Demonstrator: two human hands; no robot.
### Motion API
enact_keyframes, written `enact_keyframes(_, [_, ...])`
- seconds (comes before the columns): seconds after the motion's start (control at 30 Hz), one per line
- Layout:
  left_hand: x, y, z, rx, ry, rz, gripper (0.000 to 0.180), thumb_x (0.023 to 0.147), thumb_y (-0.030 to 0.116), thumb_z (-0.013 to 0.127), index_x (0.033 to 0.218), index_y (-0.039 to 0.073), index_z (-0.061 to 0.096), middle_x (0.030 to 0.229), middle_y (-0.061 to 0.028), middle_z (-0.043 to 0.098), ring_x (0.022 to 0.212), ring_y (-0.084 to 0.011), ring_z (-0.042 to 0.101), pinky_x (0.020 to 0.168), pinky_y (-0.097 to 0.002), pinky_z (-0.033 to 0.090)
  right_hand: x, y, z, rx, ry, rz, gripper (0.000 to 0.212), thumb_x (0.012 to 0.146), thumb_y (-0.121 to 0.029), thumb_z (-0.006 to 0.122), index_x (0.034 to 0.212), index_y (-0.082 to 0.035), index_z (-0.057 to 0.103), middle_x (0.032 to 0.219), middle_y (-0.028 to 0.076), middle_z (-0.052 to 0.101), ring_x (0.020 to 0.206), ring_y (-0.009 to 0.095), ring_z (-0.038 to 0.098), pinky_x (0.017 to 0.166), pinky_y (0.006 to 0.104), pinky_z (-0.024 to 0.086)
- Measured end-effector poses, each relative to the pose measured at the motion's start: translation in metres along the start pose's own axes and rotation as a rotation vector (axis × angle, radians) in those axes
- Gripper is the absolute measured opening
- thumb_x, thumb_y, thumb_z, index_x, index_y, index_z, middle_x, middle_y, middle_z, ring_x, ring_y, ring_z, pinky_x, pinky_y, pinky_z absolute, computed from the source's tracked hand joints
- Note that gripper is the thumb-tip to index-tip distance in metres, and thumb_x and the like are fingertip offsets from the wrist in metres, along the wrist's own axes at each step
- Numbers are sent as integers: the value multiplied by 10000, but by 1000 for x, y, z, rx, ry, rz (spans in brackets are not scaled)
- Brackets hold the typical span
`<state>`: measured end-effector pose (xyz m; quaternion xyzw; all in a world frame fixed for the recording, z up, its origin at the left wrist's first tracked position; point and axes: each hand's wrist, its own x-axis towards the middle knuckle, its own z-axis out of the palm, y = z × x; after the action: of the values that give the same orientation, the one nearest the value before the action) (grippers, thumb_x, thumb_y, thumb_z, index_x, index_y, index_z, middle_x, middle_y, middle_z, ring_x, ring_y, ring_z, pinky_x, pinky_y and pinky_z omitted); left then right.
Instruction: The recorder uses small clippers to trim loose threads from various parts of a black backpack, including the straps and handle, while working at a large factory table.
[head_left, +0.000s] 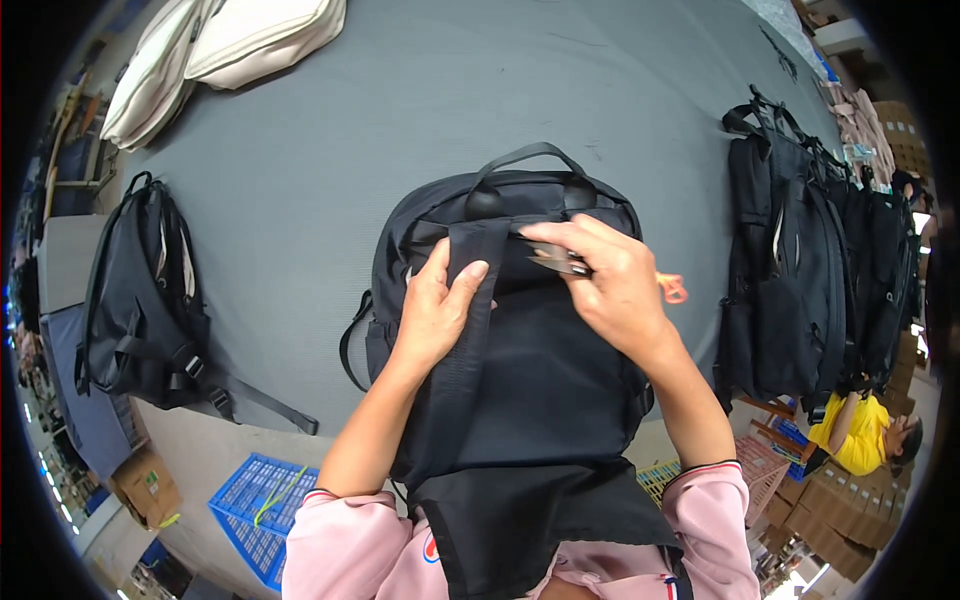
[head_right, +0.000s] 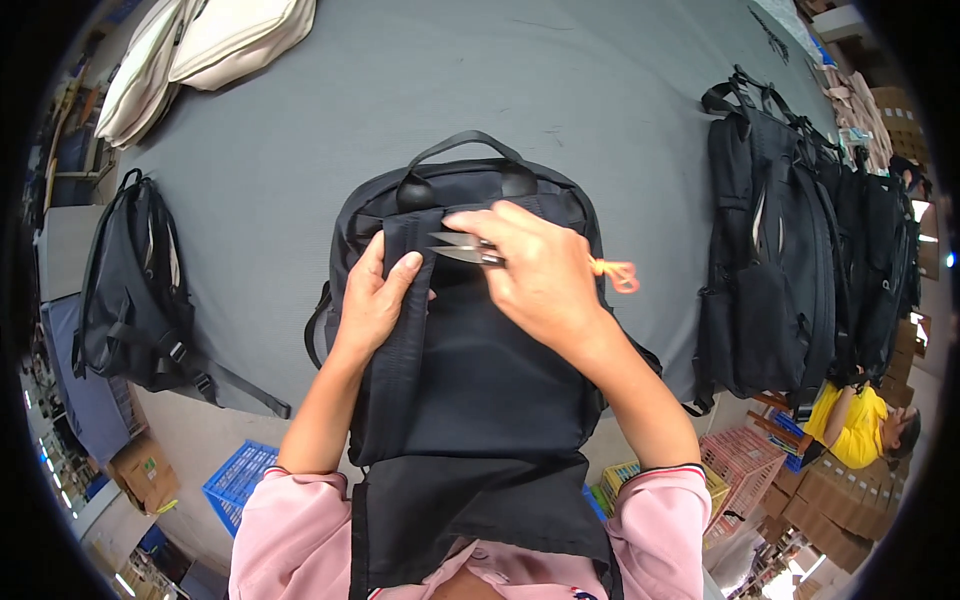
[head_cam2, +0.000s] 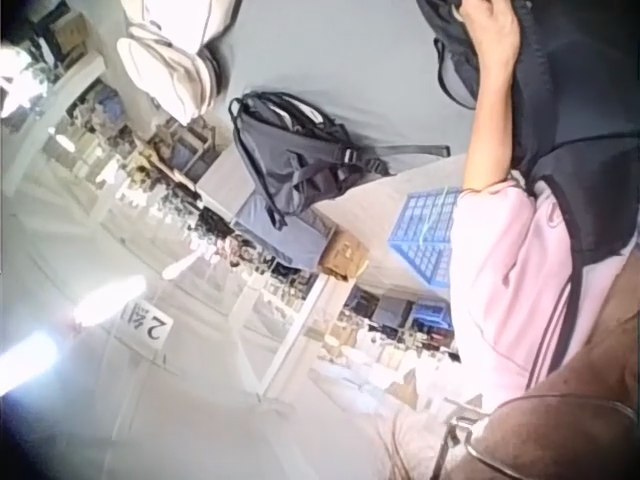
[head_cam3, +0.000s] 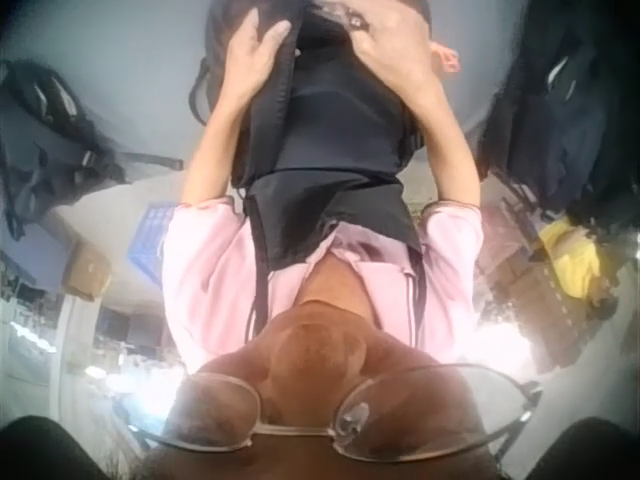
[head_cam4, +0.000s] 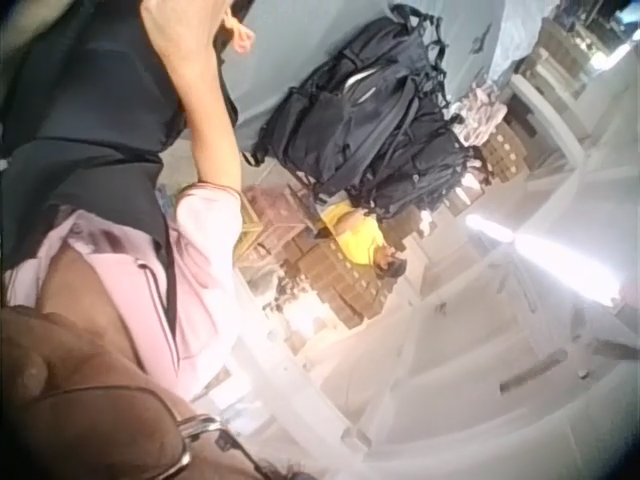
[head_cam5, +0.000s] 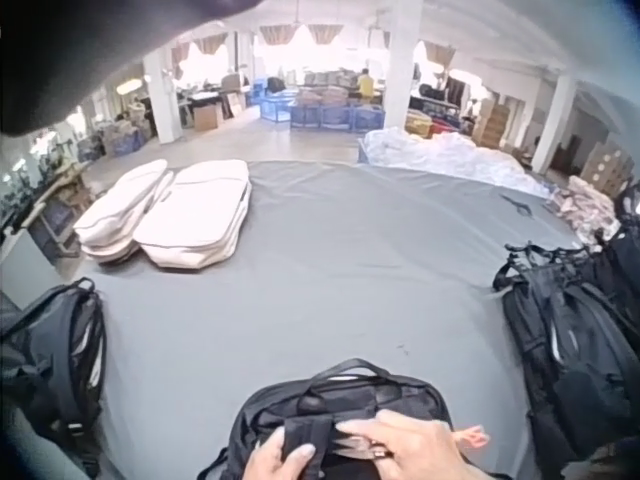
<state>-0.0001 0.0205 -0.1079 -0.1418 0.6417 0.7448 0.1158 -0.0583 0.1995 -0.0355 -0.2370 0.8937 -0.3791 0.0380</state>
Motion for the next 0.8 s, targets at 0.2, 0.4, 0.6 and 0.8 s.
enact_keyframes(0.2, [5,-9,-1,208,35,203,272,937,160,539,1171,24,517,885,-77,643,756,-124,641,615,-270,533,15,-2,40,-155,-165,-102,477,702,53,585,1155,-95,607,809,92,637,719,277,625,635,374,500])
enact_keyframes(0.4, [-2,7,-5,-73,9,-60,267,940,188,559,1149,23,529,911,-32,609,679,-81,591,606,-253,549,-8,1,-38,-100,15,-77,180,772,40,550,912,-6,653,798,135,658,767,274,654,836,344,507])
enact_keyframes(0.6, [-11,19,-11,-175,-42,-185,365,917,195,587,1226,43,468,830,-49,594,654,-128,630,545,-248,538,-98,80,-75,-2,-181,423,294,822,-223,661,989,19,647,780,166,656,712,196,655,702,299,492])
enact_keyframes(0.8, [-85,29,-63,-121,-427,-362,524,815,37,681,1275,-55,447,1086,-108,614,950,-182,625,868,-330,507,-190,81,-88,-12,-317,754,271,735,-135,751,824,55,580,602,68,557,589,95,514,539,288,418])
